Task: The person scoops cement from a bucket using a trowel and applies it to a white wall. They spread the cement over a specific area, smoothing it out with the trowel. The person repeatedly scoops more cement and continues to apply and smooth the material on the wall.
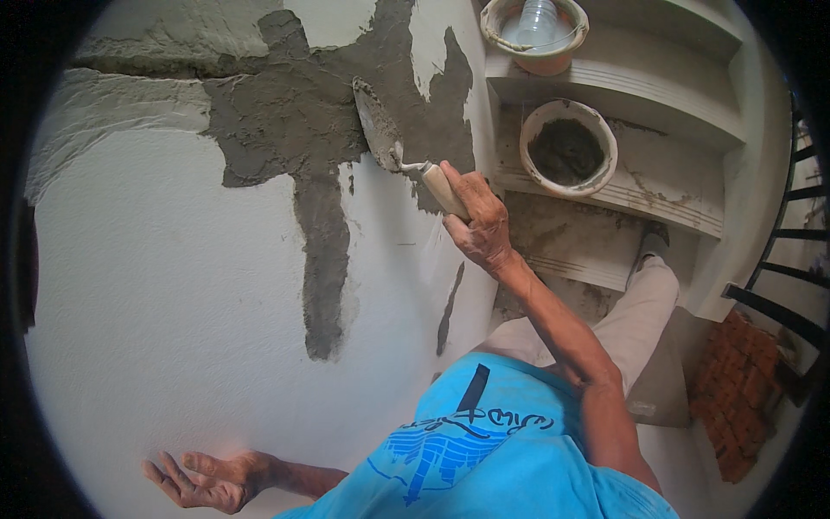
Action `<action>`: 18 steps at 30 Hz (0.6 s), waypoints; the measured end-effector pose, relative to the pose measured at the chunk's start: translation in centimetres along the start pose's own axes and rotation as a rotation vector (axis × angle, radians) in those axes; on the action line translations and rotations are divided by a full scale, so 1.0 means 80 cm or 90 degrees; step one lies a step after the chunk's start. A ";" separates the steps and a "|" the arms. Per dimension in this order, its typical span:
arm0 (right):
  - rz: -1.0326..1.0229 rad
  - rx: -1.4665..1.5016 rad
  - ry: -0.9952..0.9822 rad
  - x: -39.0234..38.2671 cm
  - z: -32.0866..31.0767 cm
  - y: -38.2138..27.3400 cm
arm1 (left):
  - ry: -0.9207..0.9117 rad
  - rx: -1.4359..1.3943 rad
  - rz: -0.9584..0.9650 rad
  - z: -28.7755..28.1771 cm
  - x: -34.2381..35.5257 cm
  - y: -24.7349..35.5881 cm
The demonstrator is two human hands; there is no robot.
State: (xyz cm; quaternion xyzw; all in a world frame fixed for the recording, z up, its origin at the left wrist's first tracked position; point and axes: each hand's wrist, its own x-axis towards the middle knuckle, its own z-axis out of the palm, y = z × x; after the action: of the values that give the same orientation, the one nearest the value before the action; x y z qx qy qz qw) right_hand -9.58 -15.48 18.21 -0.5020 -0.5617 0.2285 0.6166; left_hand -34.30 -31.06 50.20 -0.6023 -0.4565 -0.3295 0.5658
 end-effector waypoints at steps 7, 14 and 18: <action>0.008 0.008 -0.045 -0.034 -0.008 -0.004 | -0.013 0.010 0.010 0.002 -0.015 -0.009; 0.032 -0.023 0.008 -0.036 -0.007 0.008 | -0.015 0.015 0.035 0.002 -0.019 -0.016; 0.019 -0.036 0.009 -0.034 0.005 0.009 | -0.017 0.020 0.052 0.001 -0.021 -0.023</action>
State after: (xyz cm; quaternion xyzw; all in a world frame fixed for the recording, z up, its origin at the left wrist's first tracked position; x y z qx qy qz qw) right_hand -10.46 -17.36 16.28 -0.5290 -0.5561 0.2183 0.6028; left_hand -36.61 -31.41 49.31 -0.6157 -0.4443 -0.2913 0.5820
